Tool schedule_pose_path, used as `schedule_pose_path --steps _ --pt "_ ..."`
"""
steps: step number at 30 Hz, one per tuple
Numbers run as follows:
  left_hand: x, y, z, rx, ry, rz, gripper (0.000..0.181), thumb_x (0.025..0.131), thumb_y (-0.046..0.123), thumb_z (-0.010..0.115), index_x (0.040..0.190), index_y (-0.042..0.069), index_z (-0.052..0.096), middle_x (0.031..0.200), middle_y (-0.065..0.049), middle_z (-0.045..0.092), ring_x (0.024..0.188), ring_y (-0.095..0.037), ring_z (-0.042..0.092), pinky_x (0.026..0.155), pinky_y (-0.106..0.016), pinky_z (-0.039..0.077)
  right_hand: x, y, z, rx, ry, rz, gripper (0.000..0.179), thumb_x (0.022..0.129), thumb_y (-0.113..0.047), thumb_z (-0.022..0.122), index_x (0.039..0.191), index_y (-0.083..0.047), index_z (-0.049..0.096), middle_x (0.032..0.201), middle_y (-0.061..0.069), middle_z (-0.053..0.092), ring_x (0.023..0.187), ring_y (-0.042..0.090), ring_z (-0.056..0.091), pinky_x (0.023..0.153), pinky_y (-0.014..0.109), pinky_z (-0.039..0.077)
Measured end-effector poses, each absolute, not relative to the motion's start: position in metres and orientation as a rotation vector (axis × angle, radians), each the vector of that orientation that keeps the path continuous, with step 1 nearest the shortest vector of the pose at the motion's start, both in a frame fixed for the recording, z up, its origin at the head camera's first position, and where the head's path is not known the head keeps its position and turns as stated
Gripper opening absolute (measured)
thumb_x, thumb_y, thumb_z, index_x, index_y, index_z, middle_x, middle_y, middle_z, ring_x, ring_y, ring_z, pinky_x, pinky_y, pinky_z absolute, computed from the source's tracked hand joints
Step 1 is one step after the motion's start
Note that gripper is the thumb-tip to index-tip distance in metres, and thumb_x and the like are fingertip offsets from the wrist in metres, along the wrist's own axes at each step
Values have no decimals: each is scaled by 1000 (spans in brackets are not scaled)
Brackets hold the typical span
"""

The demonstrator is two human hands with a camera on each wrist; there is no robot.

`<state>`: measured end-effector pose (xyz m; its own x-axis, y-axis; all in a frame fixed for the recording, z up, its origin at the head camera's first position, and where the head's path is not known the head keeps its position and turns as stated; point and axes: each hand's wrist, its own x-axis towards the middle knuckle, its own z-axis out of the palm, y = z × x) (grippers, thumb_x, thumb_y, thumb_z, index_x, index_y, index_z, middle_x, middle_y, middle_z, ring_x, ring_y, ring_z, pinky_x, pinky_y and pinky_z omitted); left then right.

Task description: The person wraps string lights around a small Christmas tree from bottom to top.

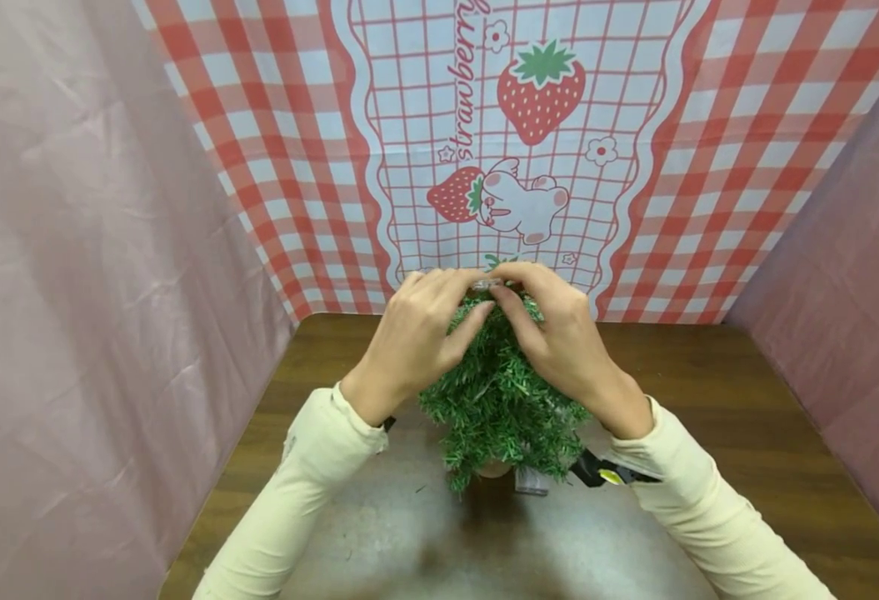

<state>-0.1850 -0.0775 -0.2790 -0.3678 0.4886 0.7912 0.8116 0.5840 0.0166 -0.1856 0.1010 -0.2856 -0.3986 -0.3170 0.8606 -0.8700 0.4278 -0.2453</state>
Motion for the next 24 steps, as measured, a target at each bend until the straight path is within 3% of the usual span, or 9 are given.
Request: schedule_pose_path --steps 3,7,16,24 --pt "-188 -77 -281 -1013 -2024 -577 19 90 20 53 104 9 60 88 0 62 73 -11 54 65 -27 39 -186 102 -287 988 -1906 920 18 86 -4 56 103 -6 61 98 1 63 90 11 58 79 25 46" --pt "-191 -78 -284 -1002 -2009 -630 15 90 16 54 101 8 61 85 0 62 74 -10 55 64 -26 40 -188 102 -289 997 -1882 930 18 85 -1 57 102 -4 61 101 4 63 93 13 59 81 25 46" --pt "-185 -84 -290 -979 -2018 -700 28 89 16 54 116 7 55 88 0 61 79 -10 54 64 -25 38 -186 104 -294 967 -1905 921 24 83 -2 60 108 -3 61 110 7 60 105 17 53 87 28 43" --pt "-166 -94 -309 -910 -1989 -840 35 90 19 51 122 6 48 106 -4 56 95 -16 52 85 -29 41 -168 115 -297 902 -1896 924 32 81 -1 61 113 -5 59 111 7 59 104 20 53 88 27 41"
